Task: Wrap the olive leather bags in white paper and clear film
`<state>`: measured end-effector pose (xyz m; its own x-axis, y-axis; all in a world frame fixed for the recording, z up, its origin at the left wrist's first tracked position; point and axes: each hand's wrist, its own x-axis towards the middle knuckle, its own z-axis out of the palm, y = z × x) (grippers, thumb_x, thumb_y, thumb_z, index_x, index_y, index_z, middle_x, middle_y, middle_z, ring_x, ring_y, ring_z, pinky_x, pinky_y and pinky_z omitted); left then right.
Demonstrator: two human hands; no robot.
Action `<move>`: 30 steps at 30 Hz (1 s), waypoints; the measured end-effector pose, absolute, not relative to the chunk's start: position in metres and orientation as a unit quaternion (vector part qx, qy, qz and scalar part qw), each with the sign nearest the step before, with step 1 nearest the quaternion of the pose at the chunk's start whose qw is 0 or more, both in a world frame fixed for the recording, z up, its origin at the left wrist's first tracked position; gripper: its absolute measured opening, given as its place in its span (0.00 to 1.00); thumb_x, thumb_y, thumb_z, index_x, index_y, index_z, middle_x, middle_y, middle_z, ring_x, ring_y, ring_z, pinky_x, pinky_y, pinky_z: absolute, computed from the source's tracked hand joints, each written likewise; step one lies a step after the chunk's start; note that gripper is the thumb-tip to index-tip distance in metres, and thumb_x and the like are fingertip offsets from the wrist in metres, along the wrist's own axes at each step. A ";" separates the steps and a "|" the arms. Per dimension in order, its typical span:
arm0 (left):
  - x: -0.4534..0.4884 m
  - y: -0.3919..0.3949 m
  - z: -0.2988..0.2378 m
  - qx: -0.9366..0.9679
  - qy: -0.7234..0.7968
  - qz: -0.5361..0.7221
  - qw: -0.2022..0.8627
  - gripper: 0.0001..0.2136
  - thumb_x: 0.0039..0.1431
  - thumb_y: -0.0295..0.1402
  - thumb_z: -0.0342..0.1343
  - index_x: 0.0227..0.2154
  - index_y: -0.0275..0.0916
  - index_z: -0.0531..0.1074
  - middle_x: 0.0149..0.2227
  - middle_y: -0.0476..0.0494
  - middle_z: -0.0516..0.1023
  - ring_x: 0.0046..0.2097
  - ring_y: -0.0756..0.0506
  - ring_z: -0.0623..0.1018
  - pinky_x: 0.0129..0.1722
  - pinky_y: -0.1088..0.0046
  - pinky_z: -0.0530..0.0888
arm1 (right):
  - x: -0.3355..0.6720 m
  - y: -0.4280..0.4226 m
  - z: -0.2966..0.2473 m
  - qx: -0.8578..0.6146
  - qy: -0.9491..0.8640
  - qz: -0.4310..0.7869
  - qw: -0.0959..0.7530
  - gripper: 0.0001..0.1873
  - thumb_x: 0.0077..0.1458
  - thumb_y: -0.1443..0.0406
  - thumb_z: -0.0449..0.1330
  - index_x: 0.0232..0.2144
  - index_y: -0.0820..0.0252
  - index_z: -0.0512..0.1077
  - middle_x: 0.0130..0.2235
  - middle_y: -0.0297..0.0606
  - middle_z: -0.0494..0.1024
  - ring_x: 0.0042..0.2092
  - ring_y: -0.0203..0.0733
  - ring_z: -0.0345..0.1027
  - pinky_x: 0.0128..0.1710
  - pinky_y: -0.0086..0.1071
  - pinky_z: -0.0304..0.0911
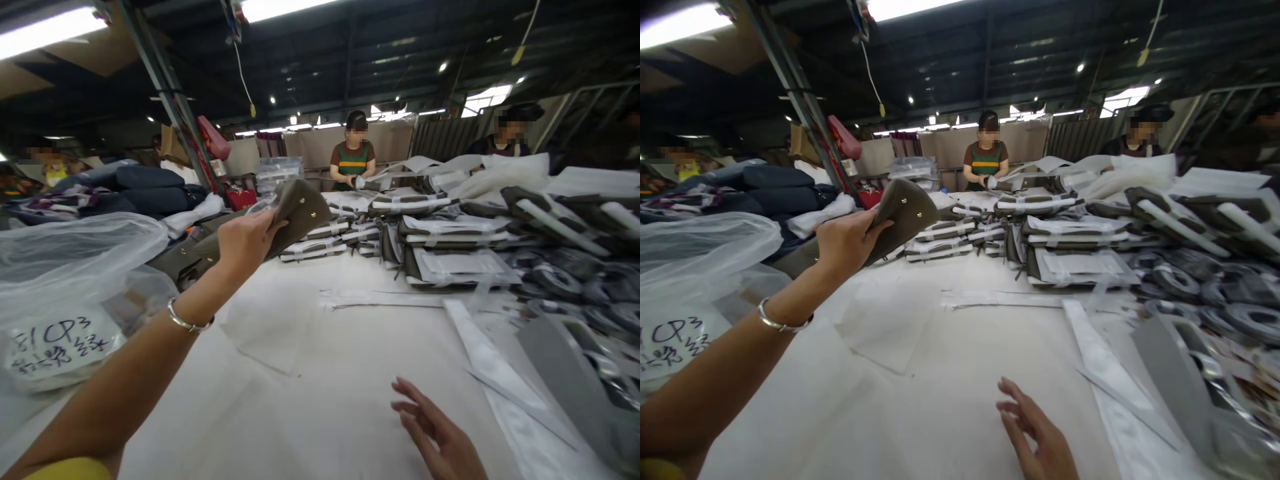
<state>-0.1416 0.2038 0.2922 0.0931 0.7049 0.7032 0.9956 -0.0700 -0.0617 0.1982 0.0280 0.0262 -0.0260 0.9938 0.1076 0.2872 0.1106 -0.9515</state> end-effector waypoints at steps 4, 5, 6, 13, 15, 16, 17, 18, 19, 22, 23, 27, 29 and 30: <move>-0.068 0.132 0.264 -0.795 -0.514 -0.241 0.214 0.13 0.66 0.41 0.51 0.48 0.44 0.74 0.43 0.40 0.81 0.43 0.37 0.78 0.40 0.67 0.68 | 0.185 0.010 0.070 -0.453 -0.544 0.461 0.535 0.38 0.64 0.53 0.55 0.68 0.43 0.41 0.67 0.49 0.57 0.59 0.51 0.67 0.51 0.44 0.72; -0.050 0.114 0.250 -0.828 -0.474 -0.237 0.184 0.11 0.66 0.35 0.52 0.48 0.44 0.74 0.45 0.41 0.80 0.44 0.38 0.79 0.40 0.67 0.70 | 0.184 0.005 0.078 -0.438 -0.534 0.467 0.553 0.39 0.64 0.52 0.55 0.69 0.42 0.38 0.68 0.49 0.53 0.60 0.52 0.65 0.51 0.45 0.71; -0.034 0.097 0.233 -0.855 -0.439 -0.231 0.149 0.11 0.65 0.31 0.52 0.48 0.44 0.74 0.47 0.41 0.80 0.45 0.38 0.79 0.41 0.66 0.71 | 0.184 0.000 0.083 -0.432 -0.522 0.468 0.567 0.41 0.64 0.51 0.55 0.69 0.40 0.35 0.69 0.48 0.51 0.61 0.52 0.64 0.52 0.46 0.71; 0.026 0.016 0.116 -0.922 -0.324 -0.208 -0.028 0.20 0.62 0.40 0.57 0.55 0.37 0.67 0.54 0.34 0.76 0.53 0.39 0.77 0.51 0.63 0.75 | 0.235 -0.045 0.045 -0.614 -0.466 0.422 0.477 0.46 0.61 0.48 0.57 0.70 0.50 0.36 0.67 0.51 0.57 0.53 0.51 0.72 0.52 0.43 0.71; 0.011 0.010 0.107 -0.929 -0.311 -0.200 -0.031 0.26 0.62 0.41 0.58 0.61 0.42 0.61 0.61 0.37 0.69 0.61 0.39 0.70 0.60 0.59 0.69 | 0.250 -0.057 0.037 -0.665 -0.519 0.317 0.433 0.45 0.60 0.48 0.57 0.70 0.51 0.40 0.67 0.50 0.56 0.56 0.54 0.69 0.55 0.46 0.68; 0.000 0.009 0.105 -0.927 -0.324 -0.188 -0.026 0.28 0.61 0.41 0.58 0.62 0.44 0.59 0.63 0.38 0.66 0.64 0.38 0.66 0.62 0.57 0.66 | 0.254 -0.062 0.037 -0.678 -0.562 0.234 0.411 0.44 0.60 0.48 0.57 0.69 0.52 0.42 0.67 0.49 0.56 0.60 0.56 0.65 0.58 0.48 0.64; -0.012 0.009 0.105 -0.923 -0.343 -0.174 -0.018 0.31 0.60 0.42 0.60 0.64 0.45 0.57 0.64 0.38 0.64 0.65 0.37 0.64 0.63 0.54 0.64 | 0.256 -0.065 0.040 -0.681 -0.604 0.144 0.389 0.43 0.60 0.49 0.58 0.69 0.53 0.45 0.67 0.48 0.55 0.63 0.57 0.59 0.62 0.51 0.59; -0.023 0.010 0.105 -0.919 -0.360 -0.160 -0.010 0.34 0.58 0.44 0.61 0.64 0.46 0.55 0.65 0.37 0.62 0.66 0.36 0.62 0.63 0.53 0.64 | 0.257 -0.066 0.046 -0.673 -0.640 0.060 0.366 0.41 0.61 0.51 0.58 0.69 0.54 0.47 0.68 0.47 0.55 0.66 0.58 0.53 0.65 0.53 0.52; -0.031 0.010 0.105 -0.918 -0.369 -0.142 -0.003 0.37 0.56 0.46 0.63 0.65 0.46 0.55 0.66 0.36 0.60 0.66 0.34 0.61 0.63 0.51 0.64 | 0.256 -0.064 0.053 -0.658 -0.669 -0.008 0.345 0.38 0.61 0.53 0.58 0.68 0.54 0.49 0.68 0.46 0.55 0.68 0.58 0.49 0.66 0.55 0.47; -0.039 0.006 0.103 -0.922 -0.375 -0.098 0.015 0.42 0.50 0.50 0.66 0.65 0.46 0.55 0.67 0.34 0.57 0.66 0.31 0.60 0.62 0.47 0.64 | 0.249 -0.045 0.078 -0.573 -0.769 -0.089 0.271 0.35 0.63 0.58 0.58 0.67 0.52 0.51 0.69 0.43 0.53 0.69 0.55 0.44 0.68 0.56 0.41; -0.036 0.003 0.102 -0.920 -0.380 -0.091 0.022 0.42 0.50 0.49 0.66 0.65 0.46 0.54 0.67 0.35 0.57 0.66 0.31 0.60 0.62 0.46 0.64 | 0.247 -0.036 0.085 -0.533 -0.808 -0.085 0.237 0.35 0.62 0.59 0.58 0.67 0.51 0.51 0.69 0.42 0.53 0.69 0.55 0.43 0.68 0.56 0.40; -0.019 -0.002 0.099 -0.905 -0.413 -0.093 0.042 0.39 0.55 0.47 0.63 0.66 0.47 0.53 0.67 0.37 0.58 0.67 0.33 0.59 0.63 0.46 0.62 | 0.249 0.005 0.103 -0.406 -0.906 -0.031 0.111 0.39 0.58 0.61 0.63 0.67 0.55 0.52 0.67 0.43 0.57 0.68 0.54 0.47 0.67 0.57 0.42; -0.016 0.000 0.096 -0.901 -0.421 -0.096 0.048 0.36 0.58 0.46 0.61 0.66 0.49 0.54 0.66 0.38 0.60 0.66 0.33 0.61 0.62 0.46 0.63 | 0.251 0.021 0.107 -0.374 -0.923 -0.014 0.083 0.41 0.56 0.61 0.64 0.67 0.56 0.52 0.66 0.45 0.60 0.67 0.55 0.51 0.66 0.56 0.44; -0.016 0.003 0.092 -0.900 -0.422 -0.097 0.053 0.33 0.60 0.43 0.60 0.65 0.50 0.55 0.65 0.39 0.62 0.65 0.34 0.63 0.62 0.46 0.64 | 0.252 0.028 0.106 -0.358 -0.931 -0.009 0.075 0.40 0.56 0.60 0.64 0.67 0.55 0.53 0.66 0.44 0.61 0.66 0.55 0.52 0.65 0.56 0.46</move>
<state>-0.0159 0.0025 0.0922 0.6247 0.7497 0.2182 0.7701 -0.6378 -0.0133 0.2521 0.0279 0.1064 -0.7321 0.6653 0.1459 0.6680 0.7432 -0.0373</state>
